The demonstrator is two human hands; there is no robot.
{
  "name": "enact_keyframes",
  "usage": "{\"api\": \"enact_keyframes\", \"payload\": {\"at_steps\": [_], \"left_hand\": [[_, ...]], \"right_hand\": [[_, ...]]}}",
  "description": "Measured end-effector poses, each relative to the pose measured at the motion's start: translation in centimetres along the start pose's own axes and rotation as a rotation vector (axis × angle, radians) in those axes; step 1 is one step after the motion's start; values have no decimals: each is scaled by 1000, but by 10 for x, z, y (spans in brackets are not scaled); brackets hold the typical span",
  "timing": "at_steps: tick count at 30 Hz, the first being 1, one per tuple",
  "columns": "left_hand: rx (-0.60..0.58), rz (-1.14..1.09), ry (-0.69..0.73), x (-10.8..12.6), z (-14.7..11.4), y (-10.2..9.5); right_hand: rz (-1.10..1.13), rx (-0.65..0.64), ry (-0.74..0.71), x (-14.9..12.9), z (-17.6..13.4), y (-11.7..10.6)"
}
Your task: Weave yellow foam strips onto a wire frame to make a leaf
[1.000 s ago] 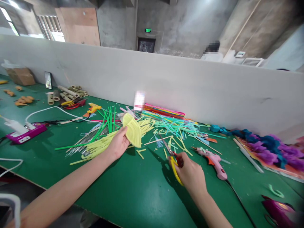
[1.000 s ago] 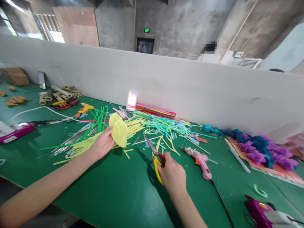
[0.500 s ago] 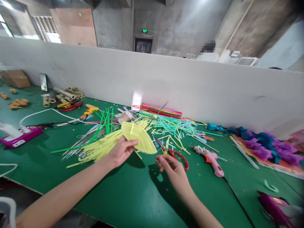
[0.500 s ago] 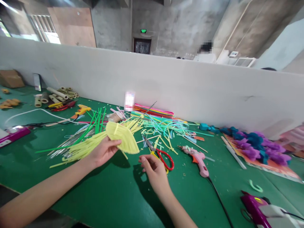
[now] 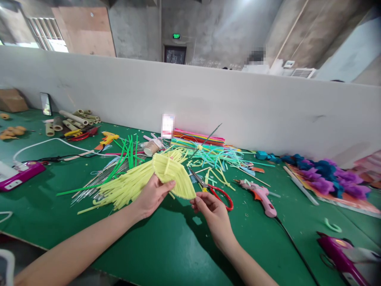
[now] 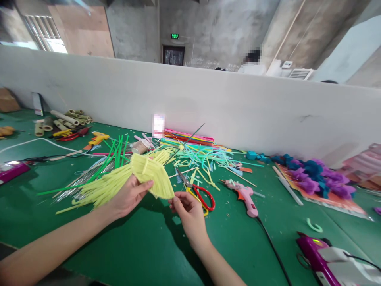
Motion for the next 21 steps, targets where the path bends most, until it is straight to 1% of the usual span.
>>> {"api": "enact_keyframes", "payload": {"at_steps": [7,12,15,21], "left_hand": [[-28,-12,-26,1,-5,7],[-28,97,-15,-3,-5,4],[-22,125,-24,-7,-5,1],[-58,145,-29,-6,-7,5]], "right_hand": [[-5,30,-11,-1,2,-4],[-20,40,-40,-2,4,-7],[-31,46,-48,-3,5,-9],[-39,52,-57,-4,6,-9]]}}
Point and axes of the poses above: each hand's wrist, its own z-axis towards the middle knuckle, its own y-axis out of the palm, x = y × z, the point moved 9 cm from there along z, towards the middle knuckle, and after that the axes turned 5 degrees about x, right-handed, at the moved point
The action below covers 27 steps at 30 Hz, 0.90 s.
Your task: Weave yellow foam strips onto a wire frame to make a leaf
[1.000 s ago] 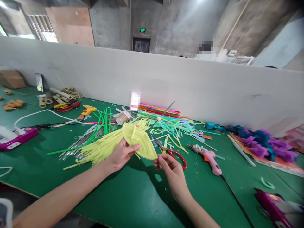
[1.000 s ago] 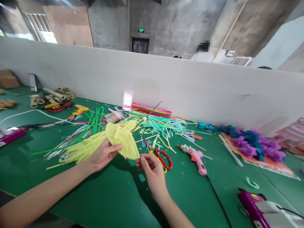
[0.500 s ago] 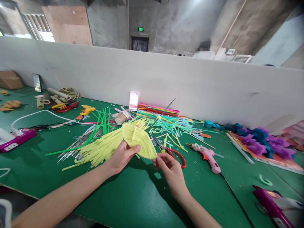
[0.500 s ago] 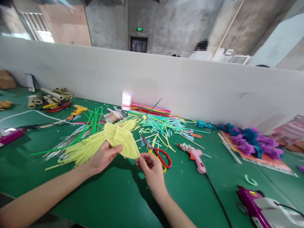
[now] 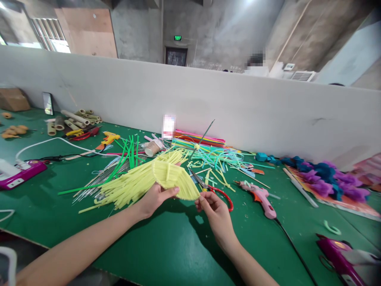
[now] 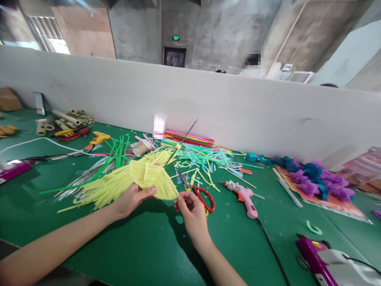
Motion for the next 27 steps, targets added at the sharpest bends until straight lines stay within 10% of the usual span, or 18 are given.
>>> {"api": "enact_keyframes", "payload": {"at_steps": [27], "left_hand": [[-137,192,-32,-6,-3,7]], "right_hand": [[74,-44,-6,1,0,-3]]}}
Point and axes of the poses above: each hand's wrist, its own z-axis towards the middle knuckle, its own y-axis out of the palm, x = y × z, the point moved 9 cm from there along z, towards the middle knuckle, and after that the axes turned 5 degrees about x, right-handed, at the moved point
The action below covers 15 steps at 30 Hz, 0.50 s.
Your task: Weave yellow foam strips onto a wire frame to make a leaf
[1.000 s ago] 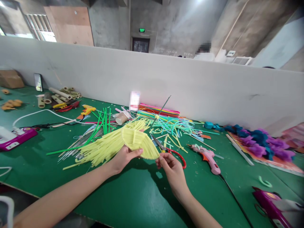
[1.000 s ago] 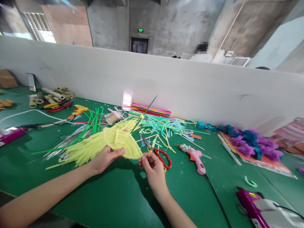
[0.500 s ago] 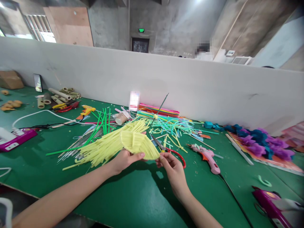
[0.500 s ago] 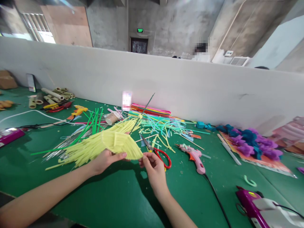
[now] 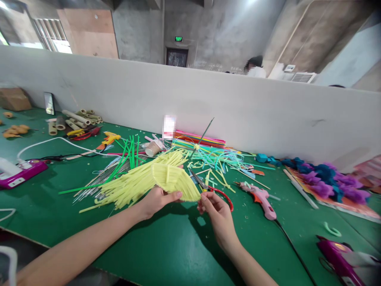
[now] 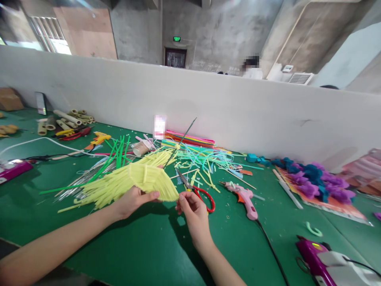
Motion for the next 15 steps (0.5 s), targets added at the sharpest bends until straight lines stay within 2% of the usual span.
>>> {"api": "enact_keyframes", "payload": {"at_steps": [15], "left_hand": [[13,14,-44,-10,5,-6]], "right_hand": [[-32,-57,9,-2,-3,8]]}}
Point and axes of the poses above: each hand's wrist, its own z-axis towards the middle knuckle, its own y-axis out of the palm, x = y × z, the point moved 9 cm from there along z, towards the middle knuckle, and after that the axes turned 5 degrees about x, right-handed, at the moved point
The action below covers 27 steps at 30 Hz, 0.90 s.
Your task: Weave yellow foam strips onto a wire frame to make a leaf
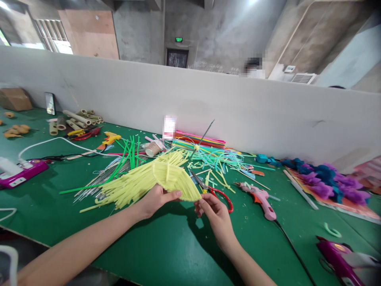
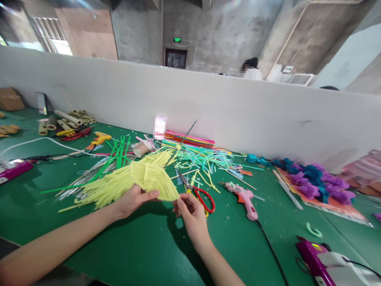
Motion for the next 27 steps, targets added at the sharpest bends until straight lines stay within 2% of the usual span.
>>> {"api": "enact_keyframes", "payload": {"at_steps": [12,16,21,27], "left_hand": [[-10,168,-15,0,-5,2],[-35,151,-9,0,-5,5],[-13,108,-51,-2,-5,4],[-1,34,21,3,0,-1]], "right_hand": [[39,42,48,7,2,-4],[16,64,19,5,3,-7],[11,34,29,6,2,-3],[73,33,69,8,2,-2]]}}
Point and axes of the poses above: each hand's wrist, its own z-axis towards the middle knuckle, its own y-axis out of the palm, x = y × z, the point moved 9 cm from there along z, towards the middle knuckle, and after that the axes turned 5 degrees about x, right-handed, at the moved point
